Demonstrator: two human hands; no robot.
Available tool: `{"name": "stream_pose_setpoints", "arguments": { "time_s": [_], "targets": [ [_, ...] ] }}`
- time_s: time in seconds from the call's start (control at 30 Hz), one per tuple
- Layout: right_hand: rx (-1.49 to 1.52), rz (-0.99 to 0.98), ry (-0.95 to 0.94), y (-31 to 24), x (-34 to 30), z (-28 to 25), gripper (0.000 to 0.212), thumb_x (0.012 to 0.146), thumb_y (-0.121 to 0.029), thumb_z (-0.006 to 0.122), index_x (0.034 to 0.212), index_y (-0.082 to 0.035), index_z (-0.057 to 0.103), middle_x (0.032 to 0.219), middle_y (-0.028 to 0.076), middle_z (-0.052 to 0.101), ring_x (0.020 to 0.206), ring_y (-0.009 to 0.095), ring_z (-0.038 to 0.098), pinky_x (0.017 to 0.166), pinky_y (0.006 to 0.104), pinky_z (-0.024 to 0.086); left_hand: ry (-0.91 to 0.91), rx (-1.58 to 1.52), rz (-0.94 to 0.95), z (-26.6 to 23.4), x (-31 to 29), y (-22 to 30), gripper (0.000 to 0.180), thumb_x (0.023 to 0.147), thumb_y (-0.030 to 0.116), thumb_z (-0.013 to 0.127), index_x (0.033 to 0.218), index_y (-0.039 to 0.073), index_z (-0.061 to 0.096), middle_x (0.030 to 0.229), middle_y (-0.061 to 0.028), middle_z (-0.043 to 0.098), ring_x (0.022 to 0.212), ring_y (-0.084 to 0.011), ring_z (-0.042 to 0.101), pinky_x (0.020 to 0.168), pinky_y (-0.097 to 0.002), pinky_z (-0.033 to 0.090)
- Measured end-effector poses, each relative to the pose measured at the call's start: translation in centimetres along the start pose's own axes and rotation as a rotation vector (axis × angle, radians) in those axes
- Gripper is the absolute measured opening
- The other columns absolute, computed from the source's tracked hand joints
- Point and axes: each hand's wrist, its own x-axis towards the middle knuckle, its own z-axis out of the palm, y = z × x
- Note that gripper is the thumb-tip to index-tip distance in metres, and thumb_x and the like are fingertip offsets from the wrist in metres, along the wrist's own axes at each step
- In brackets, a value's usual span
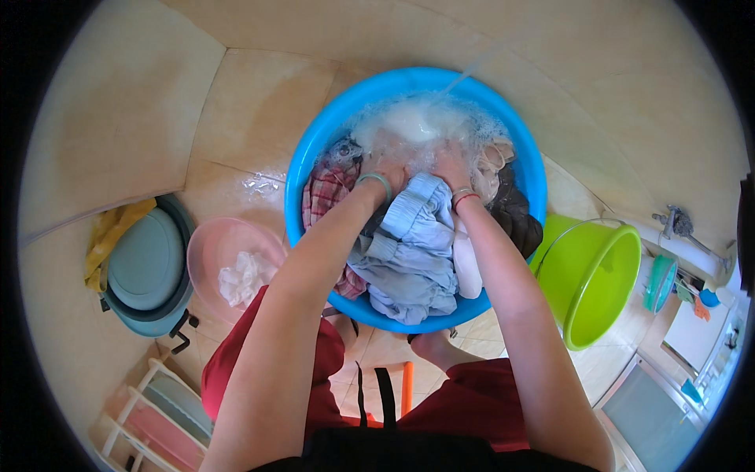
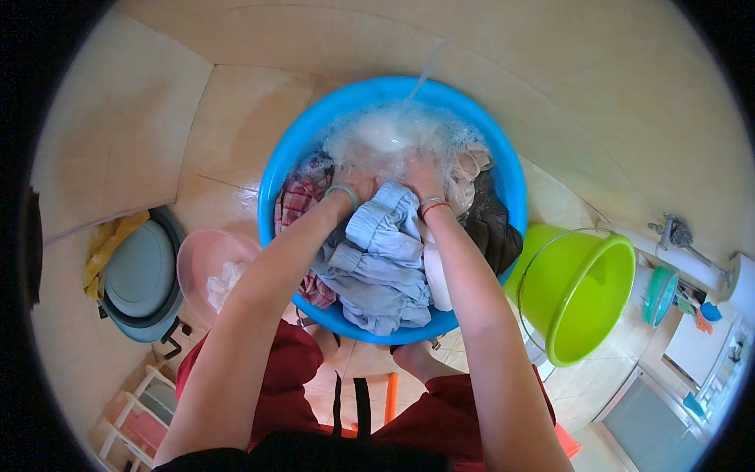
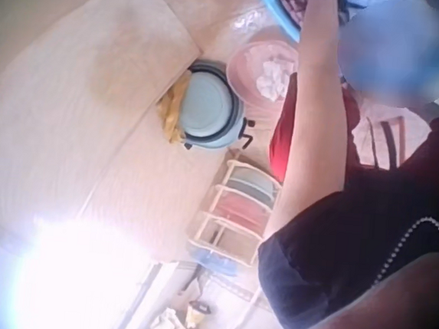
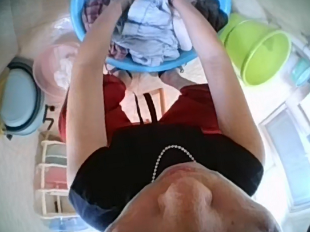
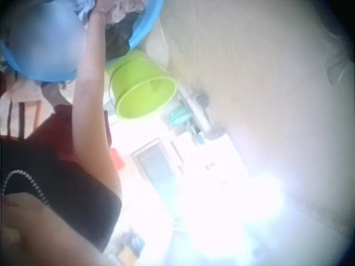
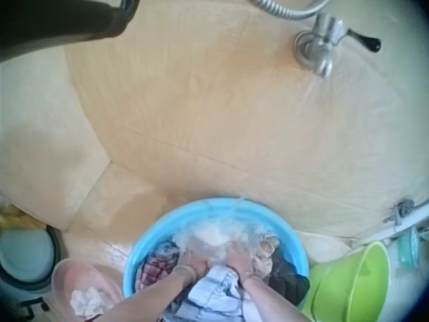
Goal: The person washes a load of mixed-color clothes by hand in a blue basin filled with soapy water. They repeatedly submerge, agitate, and wring out individual items, including white, yellow, and plaid fabrics, before transferring them to a green bucket.
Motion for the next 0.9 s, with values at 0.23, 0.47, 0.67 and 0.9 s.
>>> {"name": "stream_pose_setpoints", "arguments": {
  "time_s": [0.23,0.47,0.67,0.9],
  "targets": [
    [0.103,-0.027,0.446,8.9,2.3,6.6,0.036,0.083,-0.023,0.060,0.112,-0.001,0.060,0.114,0.021,0.058,0.111,0.039,0.050,0.099,0.0484,0.038,0.171,-0.046,0.052,-2.4,0.6,4.1,0.052,0.093,0.044,0.044,0.139,0.021,0.044,0.150,-0.0173,0.032,0.138,-0.0383,0.027,0.112,-0.0497,0.023],
    [0.552,0.202,0.208,-0.1,-1.6,-4.3,0.029,0.079,-0.018,0.071,0.100,-0.001,0.062,0.088,0.011,0.067,0.084,0.025,0.062,0.075,0.0356,0.049,0.261,-0.570,-0.033,-0.4,-0.5,2.1,0.045,0.091,0.038,0.054,0.132,0.019,0.054,0.133,-0.0152,0.054,0.121,-0.0371,0.051,0.103,-0.0450,0.038],
    [1.210,0.129,0.513,-1.9,-7.8,-14.9,0.025,0.074,-0.006,0.078,0.085,-0.003,0.056,0.090,0.005,0.063,0.078,0.008,0.056,0.068,0.0224,0.046,0.682,-1.947,0.053,-5.6,-10.2,13.2,0.046,0.091,0.010,0.060,0.134,0.002,0.045,0.127,-0.0159,0.053,0.113,-0.0233,0.054,0.098,-0.0356,0.045],
    [1.501,-0.176,0.649,-8.7,-13.1,-26.8,0.025,0.074,0.008,0.072,0.084,-0.004,0.052,0.110,0.010,0.057,0.093,0.014,0.057,0.080,0.0269,0.047,0.008,-2.579,0.038,-9.2,-16.5,17.2,0.097,0.080,0.059,0.066,0.149,0.015,0.014,0.149,-0.0297,0.012,0.137,-0.0472,0.018,0.108,-0.0528,0.032]
  ]
}}
